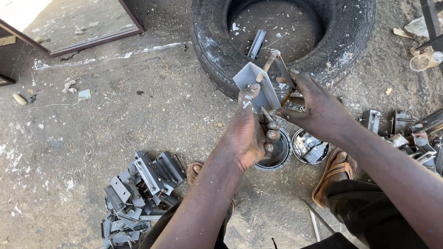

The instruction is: The person assembles metal brackets by inserting bolts through holes and tightening nuts by hand. They handle multiple brackets one at a time, pick up nuts from the floor, and place finished assemblies into a pile.

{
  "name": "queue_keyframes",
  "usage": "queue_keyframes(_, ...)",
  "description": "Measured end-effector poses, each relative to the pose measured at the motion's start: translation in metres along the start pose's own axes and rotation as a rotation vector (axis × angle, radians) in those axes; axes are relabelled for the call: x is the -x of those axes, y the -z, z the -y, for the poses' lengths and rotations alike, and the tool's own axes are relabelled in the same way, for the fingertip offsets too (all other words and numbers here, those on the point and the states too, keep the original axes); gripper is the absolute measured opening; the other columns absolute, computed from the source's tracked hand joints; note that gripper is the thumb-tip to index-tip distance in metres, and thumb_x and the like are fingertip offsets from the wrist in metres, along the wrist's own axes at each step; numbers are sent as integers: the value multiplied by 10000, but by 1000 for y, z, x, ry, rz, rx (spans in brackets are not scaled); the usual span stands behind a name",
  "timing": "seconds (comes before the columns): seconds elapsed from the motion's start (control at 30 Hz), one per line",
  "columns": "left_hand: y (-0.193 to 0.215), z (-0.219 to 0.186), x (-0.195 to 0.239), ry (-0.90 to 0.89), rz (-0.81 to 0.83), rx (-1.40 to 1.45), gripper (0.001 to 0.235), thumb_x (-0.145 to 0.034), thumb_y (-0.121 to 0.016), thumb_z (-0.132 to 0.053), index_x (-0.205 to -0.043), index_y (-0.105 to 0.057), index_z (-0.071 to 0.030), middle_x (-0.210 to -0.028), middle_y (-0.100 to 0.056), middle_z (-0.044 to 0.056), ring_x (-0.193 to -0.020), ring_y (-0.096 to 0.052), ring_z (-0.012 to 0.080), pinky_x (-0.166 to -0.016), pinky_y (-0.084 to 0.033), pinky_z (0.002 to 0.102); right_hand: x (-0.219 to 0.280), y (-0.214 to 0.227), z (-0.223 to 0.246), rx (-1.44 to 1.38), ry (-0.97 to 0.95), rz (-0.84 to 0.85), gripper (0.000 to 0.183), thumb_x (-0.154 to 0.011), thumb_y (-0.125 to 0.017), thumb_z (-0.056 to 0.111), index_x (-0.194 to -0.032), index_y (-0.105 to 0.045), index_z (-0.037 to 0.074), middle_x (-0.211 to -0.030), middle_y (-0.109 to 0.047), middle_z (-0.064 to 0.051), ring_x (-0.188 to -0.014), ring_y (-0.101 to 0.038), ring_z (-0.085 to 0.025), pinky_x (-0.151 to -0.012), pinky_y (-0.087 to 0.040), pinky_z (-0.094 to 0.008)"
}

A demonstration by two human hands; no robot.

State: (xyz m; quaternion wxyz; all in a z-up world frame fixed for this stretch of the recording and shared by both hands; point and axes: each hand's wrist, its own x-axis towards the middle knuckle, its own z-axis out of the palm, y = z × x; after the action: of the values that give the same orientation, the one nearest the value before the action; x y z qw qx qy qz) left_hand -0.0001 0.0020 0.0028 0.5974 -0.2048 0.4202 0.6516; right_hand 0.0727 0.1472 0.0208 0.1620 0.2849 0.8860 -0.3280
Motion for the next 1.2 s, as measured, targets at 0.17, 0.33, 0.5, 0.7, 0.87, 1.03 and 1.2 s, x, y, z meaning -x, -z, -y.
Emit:
queue_keyframes(0.17, 8, -3, -5, 5, 103, 45, 590, -759, -531, -787, -757, -506, -198, -678, -458, -24, -491, -404, 93, -418, -252, 229, 5, 14, -3, -85, -37, 153, 1017, -865, -654, 388, -1630, 15, 351, -1733, -121, -7, -1477, -400, -221, -1242, -236, -522)
queue_keyframes(0.33, 14, -1, -12, 112, 168, 121, 620, -688, -523, -856, -736, -429, -245, -696, -427, -33, -527, -404, 110, -458, -231, 240, -12, -3, -35, 190, -13, 157, 1103, -864, -602, 549, -1595, 218, 446, -1709, 92, -131, -1554, -104, -330, -1252, -7, -580)
queue_keyframes(0.5, 17, 4, -16, 67, 195, 155, 721, -735, -444, -927, -744, -517, -210, -682, -468, -26, -527, -439, 126, -481, -287, 268, -21, -11, -45, 304, 156, 27, 1049, -885, -627, 519, -1658, 44, 289, -1686, -195, -152, -1595, -43, -334, -1158, -310, -569)
queue_keyframes(0.7, 16, 4, -14, 30, 253, 144, 745, -704, -450, -936, -790, -513, -198, -723, -472, -51, -535, -448, 91, -478, -301, 241, -21, -8, -37, 225, 220, -20, 980, -884, -669, 387, -1645, -92, 163, -1650, -338, -61, -1541, -181, -437, -1146, -297, -624)
queue_keyframes(0.87, 12, 1, -11, 30, 190, 138, 792, -724, -410, -927, -926, -571, -178, -738, -450, -28, -528, -424, 96, -470, -278, 242, -26, -15, -44, 187, 387, -138, 908, -854, -730, 352, -1585, -290, 41, -1432, -546, -139, -1292, -496, -379, -997, -444, -555)
queue_keyframes(1.03, 13, 1, -9, 64, 210, 144, 760, -718, -433, -925, -777, -492, -169, -631, -401, -32, -503, -417, 90, -466, -301, 228, -14, -6, -20, 139, 246, -64, 575, -889, -699, 391, -1370, -484, 162, -1302, -518, -61, -1242, -537, -266, -976, -472, -516)
queue_keyframes(1.2, 5, 9, -2, -124, 127, 10, 564, -883, -546, -705, -990, -525, -152, -696, -426, -52, -504, -392, 41, -395, -399, 172, -4, 24, -11, -158, -157, 327, 1064, -680, -567, 572, -1630, -137, 360, -1719, -181, 1, -1577, -240, -274, -1260, -229, -599)
